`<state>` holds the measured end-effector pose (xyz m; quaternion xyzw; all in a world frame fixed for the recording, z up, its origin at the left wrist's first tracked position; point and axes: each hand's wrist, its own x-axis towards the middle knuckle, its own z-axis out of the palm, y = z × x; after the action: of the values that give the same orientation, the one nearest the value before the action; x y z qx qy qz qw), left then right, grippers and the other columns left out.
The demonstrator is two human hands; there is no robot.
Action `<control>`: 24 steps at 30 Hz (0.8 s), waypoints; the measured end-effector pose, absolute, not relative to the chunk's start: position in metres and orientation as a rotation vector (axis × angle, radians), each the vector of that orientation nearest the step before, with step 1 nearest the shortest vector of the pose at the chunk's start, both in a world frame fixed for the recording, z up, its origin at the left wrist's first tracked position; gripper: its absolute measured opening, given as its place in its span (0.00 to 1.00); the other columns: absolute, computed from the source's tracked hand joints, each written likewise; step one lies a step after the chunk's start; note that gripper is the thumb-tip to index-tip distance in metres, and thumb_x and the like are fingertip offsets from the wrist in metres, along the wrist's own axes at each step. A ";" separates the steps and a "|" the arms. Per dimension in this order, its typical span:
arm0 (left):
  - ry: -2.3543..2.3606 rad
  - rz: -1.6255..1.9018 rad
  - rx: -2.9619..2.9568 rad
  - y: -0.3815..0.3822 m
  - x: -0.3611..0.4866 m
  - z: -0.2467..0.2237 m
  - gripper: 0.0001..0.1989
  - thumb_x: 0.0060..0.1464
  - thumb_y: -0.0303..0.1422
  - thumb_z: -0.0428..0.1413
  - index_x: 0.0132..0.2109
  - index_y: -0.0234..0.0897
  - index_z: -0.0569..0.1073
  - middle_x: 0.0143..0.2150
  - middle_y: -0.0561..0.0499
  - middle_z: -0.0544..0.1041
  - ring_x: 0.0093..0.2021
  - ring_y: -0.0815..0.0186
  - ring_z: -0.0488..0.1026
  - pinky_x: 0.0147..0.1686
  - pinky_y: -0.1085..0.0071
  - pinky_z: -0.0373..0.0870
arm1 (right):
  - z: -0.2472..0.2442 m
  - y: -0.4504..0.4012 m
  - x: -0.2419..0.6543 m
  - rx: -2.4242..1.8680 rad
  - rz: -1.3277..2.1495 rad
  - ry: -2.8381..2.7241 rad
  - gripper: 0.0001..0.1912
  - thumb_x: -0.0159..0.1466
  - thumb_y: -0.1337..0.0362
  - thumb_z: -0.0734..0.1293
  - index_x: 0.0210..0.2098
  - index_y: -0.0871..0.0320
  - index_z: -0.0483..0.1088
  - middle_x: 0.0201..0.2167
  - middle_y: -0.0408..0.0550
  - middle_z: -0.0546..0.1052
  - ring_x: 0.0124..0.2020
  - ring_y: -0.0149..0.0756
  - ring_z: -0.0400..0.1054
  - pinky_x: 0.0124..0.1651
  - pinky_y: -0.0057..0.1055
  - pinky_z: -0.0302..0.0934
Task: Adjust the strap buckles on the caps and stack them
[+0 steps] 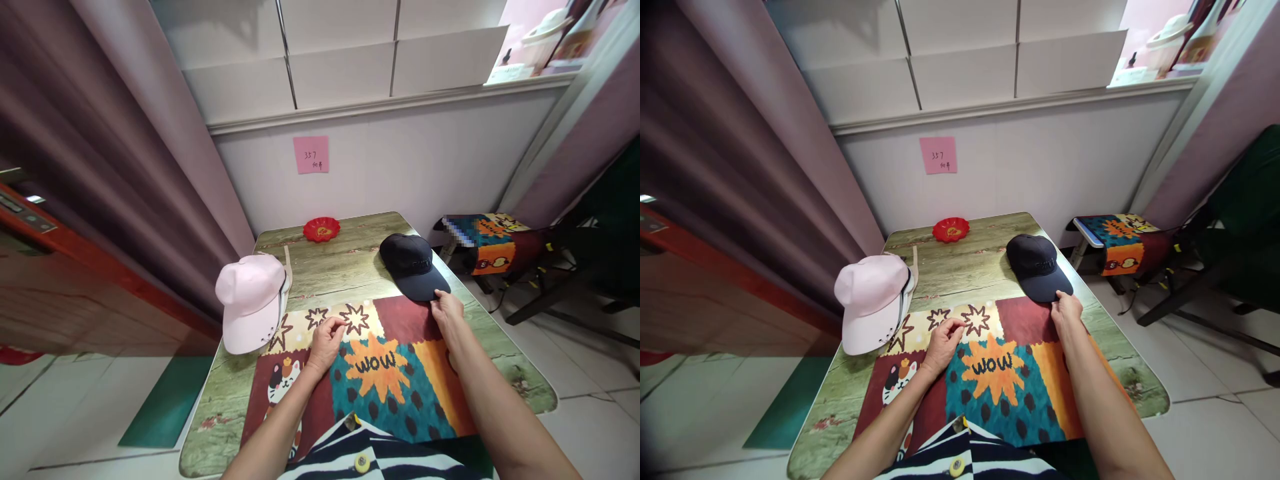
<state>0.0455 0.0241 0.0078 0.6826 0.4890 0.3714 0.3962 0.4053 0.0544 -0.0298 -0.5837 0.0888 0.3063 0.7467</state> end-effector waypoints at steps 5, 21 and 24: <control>1.232 0.954 1.747 0.024 0.045 0.008 0.08 0.57 0.35 0.55 0.36 0.39 0.78 0.35 0.49 0.79 0.32 0.65 0.72 0.34 0.70 0.68 | -0.033 0.058 0.396 -1.329 0.533 0.179 0.18 0.48 0.78 0.69 0.28 0.54 0.58 0.23 0.32 0.67 0.23 0.26 0.64 0.29 0.25 0.67; 1.185 0.996 1.736 0.021 0.046 0.002 0.07 0.57 0.32 0.55 0.36 0.38 0.78 0.34 0.49 0.79 0.33 0.65 0.73 0.36 0.69 0.68 | -0.020 -0.001 0.350 -1.770 -0.018 -0.436 0.30 0.57 0.61 0.71 0.58 0.61 0.66 0.66 0.66 0.63 0.71 0.55 0.53 0.72 0.50 0.47; 1.180 1.018 1.673 0.017 0.049 -0.005 0.07 0.57 0.32 0.55 0.39 0.37 0.78 0.36 0.49 0.80 0.33 0.66 0.73 0.34 0.71 0.69 | -0.015 -0.002 0.311 -1.669 -0.143 -0.894 0.30 0.63 0.57 0.66 0.62 0.63 0.65 0.69 0.66 0.60 0.71 0.55 0.53 0.70 0.53 0.50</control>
<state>0.0494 0.0167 -0.0054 0.6659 0.4696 0.4051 0.4147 0.3113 -0.0025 -0.0155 -0.7146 -0.3829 -0.0612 0.5822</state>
